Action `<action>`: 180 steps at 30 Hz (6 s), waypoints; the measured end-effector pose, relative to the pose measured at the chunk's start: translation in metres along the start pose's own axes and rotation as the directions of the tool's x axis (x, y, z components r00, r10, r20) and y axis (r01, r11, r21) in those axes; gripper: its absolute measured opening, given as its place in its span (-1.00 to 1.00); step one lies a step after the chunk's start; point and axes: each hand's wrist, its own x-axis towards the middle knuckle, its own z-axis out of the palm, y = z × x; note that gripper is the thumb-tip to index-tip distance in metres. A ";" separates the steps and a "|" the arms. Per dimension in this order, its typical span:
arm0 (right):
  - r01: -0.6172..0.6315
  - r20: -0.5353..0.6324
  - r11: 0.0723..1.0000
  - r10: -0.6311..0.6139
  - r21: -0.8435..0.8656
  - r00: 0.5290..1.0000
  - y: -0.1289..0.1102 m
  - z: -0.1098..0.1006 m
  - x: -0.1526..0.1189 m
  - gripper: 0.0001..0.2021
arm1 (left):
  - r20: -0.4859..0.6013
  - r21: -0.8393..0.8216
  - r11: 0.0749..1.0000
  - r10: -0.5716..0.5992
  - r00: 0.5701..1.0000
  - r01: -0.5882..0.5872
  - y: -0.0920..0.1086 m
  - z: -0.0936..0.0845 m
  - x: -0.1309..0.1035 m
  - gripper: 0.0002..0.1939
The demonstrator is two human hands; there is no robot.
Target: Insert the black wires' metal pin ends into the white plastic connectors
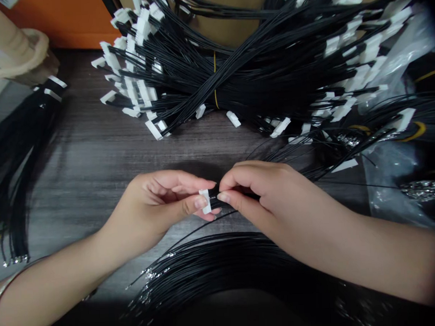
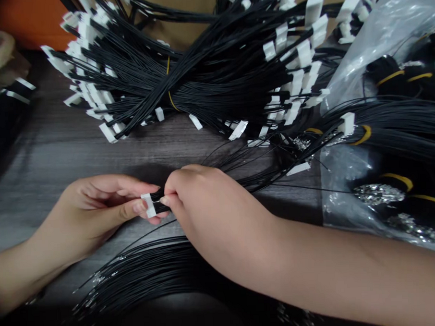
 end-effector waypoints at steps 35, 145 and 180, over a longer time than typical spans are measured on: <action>0.005 0.001 0.998 -0.005 0.055 1.000 0.007 -0.008 0.002 -0.87 | 0.012 -0.014 1.000 -0.011 1.000 0.011 0.000 0.000 0.002 -0.82; 0.174 -0.080 0.951 -0.201 -0.255 0.976 -0.003 -0.008 -0.007 -0.89 | 0.037 -0.226 0.974 -0.026 0.999 0.034 -0.002 -0.004 0.007 -0.80; 0.513 0.362 0.767 -0.386 -0.386 0.849 -0.049 0.060 0.010 -0.86 | 0.097 -0.405 0.911 -0.037 0.995 0.074 0.000 -0.009 0.012 -0.84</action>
